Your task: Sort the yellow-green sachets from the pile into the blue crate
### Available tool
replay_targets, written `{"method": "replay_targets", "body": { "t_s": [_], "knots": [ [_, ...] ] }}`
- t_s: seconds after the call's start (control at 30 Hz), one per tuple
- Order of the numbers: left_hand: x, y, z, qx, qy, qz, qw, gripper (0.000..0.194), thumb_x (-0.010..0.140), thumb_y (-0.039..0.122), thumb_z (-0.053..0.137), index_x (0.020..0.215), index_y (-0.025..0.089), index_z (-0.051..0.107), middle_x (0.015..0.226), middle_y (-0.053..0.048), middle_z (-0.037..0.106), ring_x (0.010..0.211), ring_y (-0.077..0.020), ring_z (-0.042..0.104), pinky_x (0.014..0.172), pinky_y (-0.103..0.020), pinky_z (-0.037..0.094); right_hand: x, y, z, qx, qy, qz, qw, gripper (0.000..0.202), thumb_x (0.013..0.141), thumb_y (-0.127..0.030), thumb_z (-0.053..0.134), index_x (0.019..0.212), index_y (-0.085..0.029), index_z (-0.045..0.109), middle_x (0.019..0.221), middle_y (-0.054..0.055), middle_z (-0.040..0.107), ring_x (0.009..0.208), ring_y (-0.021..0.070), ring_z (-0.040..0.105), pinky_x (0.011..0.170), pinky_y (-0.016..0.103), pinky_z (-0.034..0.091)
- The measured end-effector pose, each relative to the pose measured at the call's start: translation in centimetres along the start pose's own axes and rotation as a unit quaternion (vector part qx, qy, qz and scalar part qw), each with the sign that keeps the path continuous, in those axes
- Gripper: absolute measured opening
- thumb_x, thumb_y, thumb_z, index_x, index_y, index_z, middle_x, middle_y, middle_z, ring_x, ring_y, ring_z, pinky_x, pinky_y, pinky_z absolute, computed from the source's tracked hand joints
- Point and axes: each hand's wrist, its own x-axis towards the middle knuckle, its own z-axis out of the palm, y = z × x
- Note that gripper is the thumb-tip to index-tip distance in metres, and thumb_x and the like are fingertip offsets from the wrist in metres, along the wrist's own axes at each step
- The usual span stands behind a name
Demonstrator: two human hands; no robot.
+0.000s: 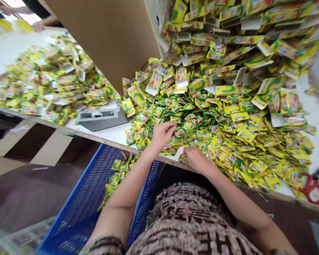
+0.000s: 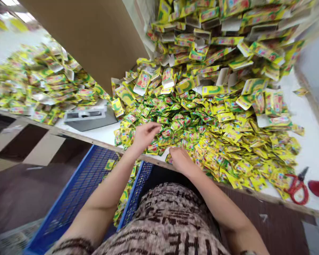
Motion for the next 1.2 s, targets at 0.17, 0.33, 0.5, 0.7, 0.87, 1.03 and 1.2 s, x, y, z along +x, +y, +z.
{"method": "replay_targets", "body": {
  "t_s": [0.17, 0.33, 0.5, 0.7, 0.87, 1.03, 1.2],
  "knots": [
    [13.8, -0.9, 2.1, 0.085, 0.109, 0.025, 0.99, 0.025, 0.087, 0.015, 0.056, 0.109, 0.017, 0.066, 0.105, -0.009, 0.07, 0.101, -0.0213, 0.063, 0.094, -0.037, 0.048, -2.5, 0.5, 1.2, 0.022, 0.038, 0.032, 0.999, 0.007, 0.084, -0.018, 0.065, 0.09, -0.016, 0.066, 0.097, 0.01, 0.064, 0.098, 0.0222, 0.059, 0.085, 0.03, 0.043],
    [21.9, -1.0, 2.7, 0.211, 0.075, 0.071, 0.972, 0.051, 0.086, 0.011, 0.052, 0.136, 0.022, 0.05, 0.137, -0.016, 0.051, 0.123, -0.0286, 0.051, 0.1, -0.043, 0.043, -4.3, 0.5, 2.5, 0.031, 0.075, 0.067, 0.994, 0.011, 0.09, -0.015, 0.056, 0.099, -0.018, 0.062, 0.096, 0.009, 0.065, 0.093, 0.0212, 0.061, 0.08, 0.029, 0.045],
    [23.9, -0.4, 1.5, 0.341, -0.172, 0.161, 0.91, 0.061, 0.084, 0.007, 0.047, 0.144, 0.018, 0.042, 0.149, -0.02, 0.034, 0.118, -0.0293, 0.055, 0.098, -0.042, 0.042, -4.6, 1.5, 2.8, 0.091, 0.089, 0.047, 0.991, 0.016, 0.09, -0.012, 0.054, 0.101, -0.019, 0.061, 0.104, 0.008, 0.067, 0.1, 0.0198, 0.062, 0.086, 0.028, 0.045],
    [23.4, -1.2, 0.2, 0.359, -0.104, 0.158, 0.914, 0.036, 0.082, 0.019, 0.059, 0.117, 0.012, 0.059, 0.124, -0.019, 0.054, 0.117, -0.0308, 0.051, 0.1, -0.043, 0.039, -4.0, 1.8, 3.4, 0.072, 0.072, 0.05, 0.993, 0.011, 0.091, -0.019, 0.055, 0.102, -0.017, 0.058, 0.104, 0.011, 0.064, 0.097, 0.0215, 0.061, 0.083, 0.031, 0.046],
    [20.4, 0.1, -1.6, 0.269, 0.013, 0.112, 0.957, 0.024, 0.078, 0.029, 0.071, 0.095, 0.016, 0.061, 0.105, -0.014, 0.064, 0.119, -0.0348, 0.048, 0.103, -0.053, 0.034, -4.5, 2.7, 3.0, 0.149, 0.131, 0.048, 0.979, 0.004, 0.089, -0.023, 0.059, 0.088, -0.019, 0.06, 0.089, 0.006, 0.066, 0.084, 0.0192, 0.062, 0.076, 0.029, 0.046],
    [8.7, 3.2, 0.7, -0.057, -0.205, 0.002, 0.977, 0.046, 0.069, 0.033, 0.079, 0.107, 0.016, 0.061, 0.101, -0.007, 0.068, 0.098, -0.0243, 0.063, 0.088, -0.039, 0.05, -6.1, 3.1, -2.2, 0.298, 0.41, 0.105, 0.856, 0.017, 0.087, -0.035, 0.063, 0.094, -0.02, 0.064, 0.086, 0.003, 0.069, 0.077, 0.0175, 0.063, 0.073, 0.03, 0.049],
    [-3.1, 3.5, 6.9, -0.205, -0.381, -0.156, 0.888, 0.044, 0.064, 0.028, 0.081, 0.101, 0.014, 0.062, 0.085, -0.003, 0.07, 0.079, -0.0198, 0.065, 0.073, -0.031, 0.053, -5.3, 2.3, -5.2, 0.215, 0.448, -0.011, 0.868, 0.016, 0.087, -0.032, 0.064, 0.1, -0.021, 0.066, 0.095, 0.005, 0.068, 0.09, 0.0201, 0.063, 0.084, 0.035, 0.05]
  ]
}}
